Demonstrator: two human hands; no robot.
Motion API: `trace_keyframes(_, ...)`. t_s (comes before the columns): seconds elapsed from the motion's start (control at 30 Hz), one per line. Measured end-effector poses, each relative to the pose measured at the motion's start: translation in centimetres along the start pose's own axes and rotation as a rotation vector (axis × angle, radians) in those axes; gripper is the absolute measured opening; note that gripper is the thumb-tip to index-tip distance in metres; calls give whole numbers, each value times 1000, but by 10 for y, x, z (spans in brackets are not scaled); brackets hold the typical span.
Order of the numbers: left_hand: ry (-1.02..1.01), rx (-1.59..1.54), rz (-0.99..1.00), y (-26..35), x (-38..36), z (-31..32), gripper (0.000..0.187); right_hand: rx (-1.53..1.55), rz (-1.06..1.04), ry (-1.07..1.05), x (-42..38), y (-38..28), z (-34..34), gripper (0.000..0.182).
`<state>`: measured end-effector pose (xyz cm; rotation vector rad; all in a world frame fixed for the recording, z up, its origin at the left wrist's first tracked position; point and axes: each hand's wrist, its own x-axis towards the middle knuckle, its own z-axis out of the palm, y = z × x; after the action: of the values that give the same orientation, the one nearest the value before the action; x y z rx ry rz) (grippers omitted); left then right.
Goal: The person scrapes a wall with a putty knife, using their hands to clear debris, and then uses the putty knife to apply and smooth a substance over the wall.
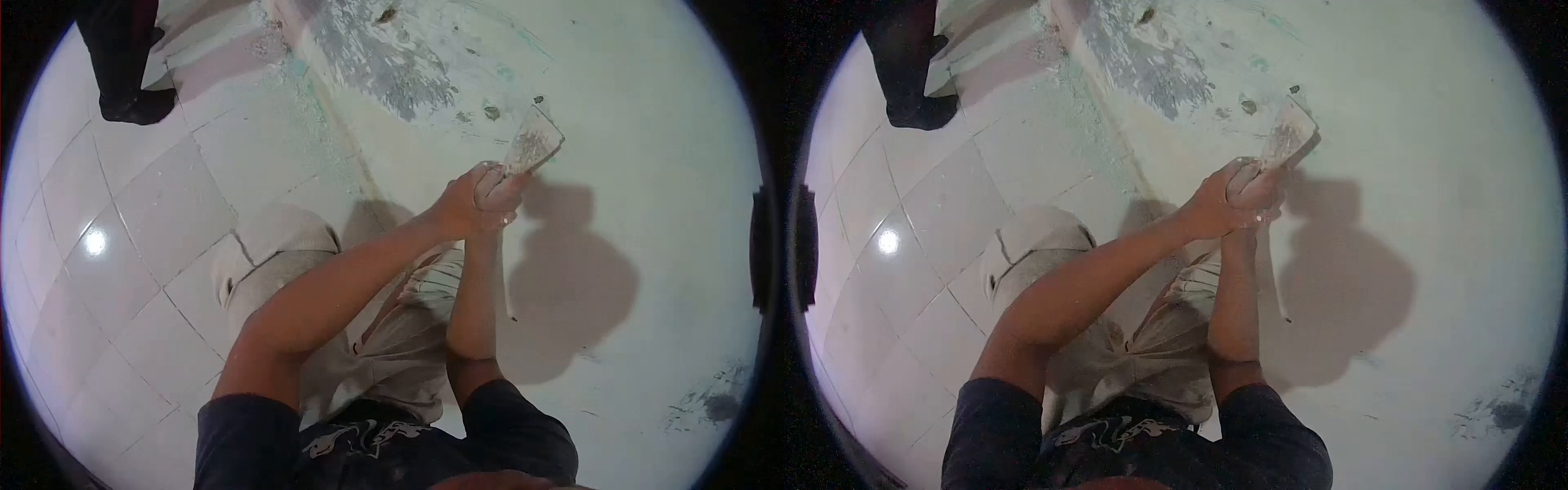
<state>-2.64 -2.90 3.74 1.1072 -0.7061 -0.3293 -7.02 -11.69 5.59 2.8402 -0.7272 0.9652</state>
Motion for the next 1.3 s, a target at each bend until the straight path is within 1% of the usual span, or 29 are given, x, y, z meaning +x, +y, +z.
trace_keyframes(0.03,2,2,-4,-7,5,-4,73,4,2,-5,-2,-2,-1,29)
trace_keyframes(0.1,-70,-694,-337,-18,6,-10,75,-21,24,-17,15,-8,20,29)
trace_keyframes(0.13,14,-738,-449,-13,2,-11,79,-24,25,-10,-3,-15,17,29)
trace_keyframes(0.17,16,-727,-432,-13,4,-9,79,-9,18,2,4,-15,21,29)
trace_keyframes(0.2,24,-434,-190,-19,8,-5,79,13,8,11,-3,-13,13,29)
trace_keyframes(0.23,34,-136,39,-12,10,-10,79,37,0,12,-4,-13,12,29)
trace_keyframes(0.27,-24,-82,16,-6,9,-10,80,52,-4,2,3,-5,7,29)
trace_keyframes(0.3,-22,-83,-3,-12,8,-14,80,54,5,-17,0,-12,11,29)
trace_keyframes(0.37,-50,-524,-355,-19,3,-15,84,24,47,-35,1,-22,24,29)
trace_keyframes(0.43,-14,-517,-330,-10,1,-15,84,42,37,-17,-6,-17,12,29)
trace_keyframes(0.5,-21,-103,-104,-7,1,-11,80,57,43,-26,1,-15,11,29)
trace_keyframes(0.53,-37,-259,-284,-7,-1,-14,82,52,57,-37,5,-14,10,29)
trace_keyframes(0.6,-60,-323,-308,-1,-8,-12,82,35,79,-41,2,-21,18,29)
trace_keyframes(0.67,-51,-356,-299,-4,4,-18,83,59,68,-30,-3,-20,8,29)
trace_keyframes(0.73,11,-203,-297,-17,1,-16,82,62,83,-45,-16,-23,7,29)
trace_keyframes(0.77,32,-132,-299,-21,-3,-12,82,54,96,-52,0,-25,22,29)
trace_keyframes(0.8,-73,-288,-301,-18,1,-15,84,50,102,-53,2,-23,22,29)
trace_keyframes(0.83,-66,-281,-288,-11,4,-18,84,62,93,-45,-2,-16,11,29)
trace_keyframes(0.87,-87,-187,-226,-4,4,-20,84,78,83,-40,-27,-19,-7,29)
trace_keyframes(0.9,-116,-103,-181,-2,0,-17,83,81,88,-46,-23,-24,1,29)
trace_keyframes(0.93,-31,-127,-275,-3,-1,-14,80,77,98,-59,-15,-28,10,29)
trace_keyframes(0.97,-39,-135,-286,-5,-6,-11,80,68,110,-66,-8,-28,18,29)
trace_keyframes(1.03,-10,-283,-358,6,-3,-15,76,64,112,-59,5,-16,12,29)
trace_keyframes(1.07,-42,-100,-59,-16,-1,-11,75,85,97,-50,8,-21,17,29)
trace_keyframes(1.1,-39,-93,-62,-14,3,-15,75,95,100,-53,2,-27,17,29)
trace_keyframes(1.17,-39,-369,-246,-12,4,-15,77,88,123,-79,-16,-30,11,29)
trace_keyframes(1.2,-51,-295,-307,-8,4,-21,80,78,138,-86,10,-20,14,29)
trace_keyframes(1.23,-51,-294,-306,-6,4,-19,80,80,140,-86,2,-19,13,29)
trace_keyframes(1.3,-43,-61,-179,-4,6,-20,84,104,137,-75,-7,-20,1,29)
